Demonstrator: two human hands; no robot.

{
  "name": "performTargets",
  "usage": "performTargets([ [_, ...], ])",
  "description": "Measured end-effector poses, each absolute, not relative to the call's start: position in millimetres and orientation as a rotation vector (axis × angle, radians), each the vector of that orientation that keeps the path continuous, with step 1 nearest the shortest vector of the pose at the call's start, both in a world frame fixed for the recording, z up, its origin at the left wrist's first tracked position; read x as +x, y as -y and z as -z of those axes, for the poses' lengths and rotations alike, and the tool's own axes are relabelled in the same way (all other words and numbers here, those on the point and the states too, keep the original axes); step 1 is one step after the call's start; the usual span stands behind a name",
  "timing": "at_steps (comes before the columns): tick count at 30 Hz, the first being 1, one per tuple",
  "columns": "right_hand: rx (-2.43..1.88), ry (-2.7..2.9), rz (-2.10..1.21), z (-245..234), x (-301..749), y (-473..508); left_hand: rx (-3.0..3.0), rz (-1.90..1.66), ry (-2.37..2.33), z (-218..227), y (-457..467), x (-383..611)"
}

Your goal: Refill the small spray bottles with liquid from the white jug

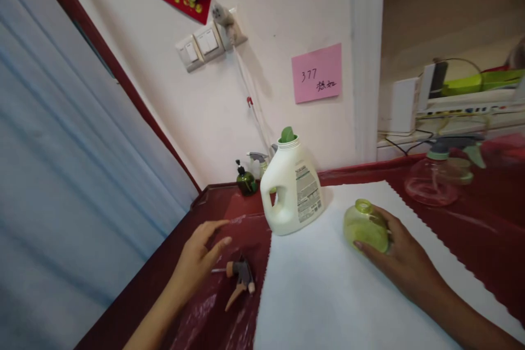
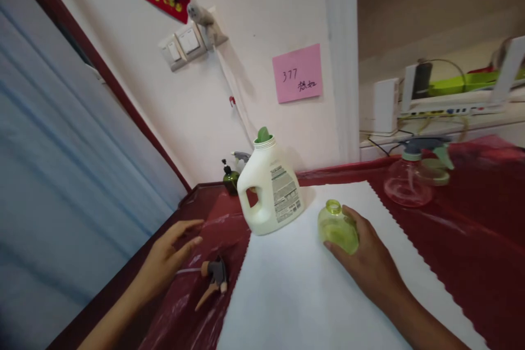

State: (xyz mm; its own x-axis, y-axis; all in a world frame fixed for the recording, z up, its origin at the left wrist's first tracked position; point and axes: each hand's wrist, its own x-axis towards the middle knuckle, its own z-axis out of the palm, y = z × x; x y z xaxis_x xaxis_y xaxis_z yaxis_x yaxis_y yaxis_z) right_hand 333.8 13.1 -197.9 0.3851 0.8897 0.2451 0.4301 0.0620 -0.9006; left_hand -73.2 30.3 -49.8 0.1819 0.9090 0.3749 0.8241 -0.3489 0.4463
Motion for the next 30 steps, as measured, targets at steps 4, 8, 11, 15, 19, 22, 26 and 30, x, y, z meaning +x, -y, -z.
performTargets([
  [4, -1.591, 1.208, -0.514, 199, 333, -13, 2.36, -0.612, -1.769, 76, -8, -91],
  [8, -1.632, 1.198, -0.517, 200, 335, -13, 2.405, -0.371, -1.835, 93, 1, -86],
  [11, -1.648, 1.218, -0.52, 200, 336, -12, 2.443, -0.183, -1.864, 100, -2, -78],
  [15, -1.63, 1.22, -0.527, 197, 336, -10, 2.476, -0.025, -1.907, 108, -10, -71],
  [19, -1.613, 1.221, -0.531, 196, 333, -11, 2.517, 0.012, -1.878, 111, -13, -71],
  [22, -1.572, 1.24, -0.52, 197, 332, -12, 2.527, -0.173, -1.789, 100, -8, -70],
  [26, -1.517, 1.252, -0.507, 198, 330, -13, 2.291, -0.816, -1.562, 64, 1, -47],
  [30, -1.499, 1.248, -0.526, 196, 328, -15, 2.034, -1.243, -1.412, 32, -7, 9],
])
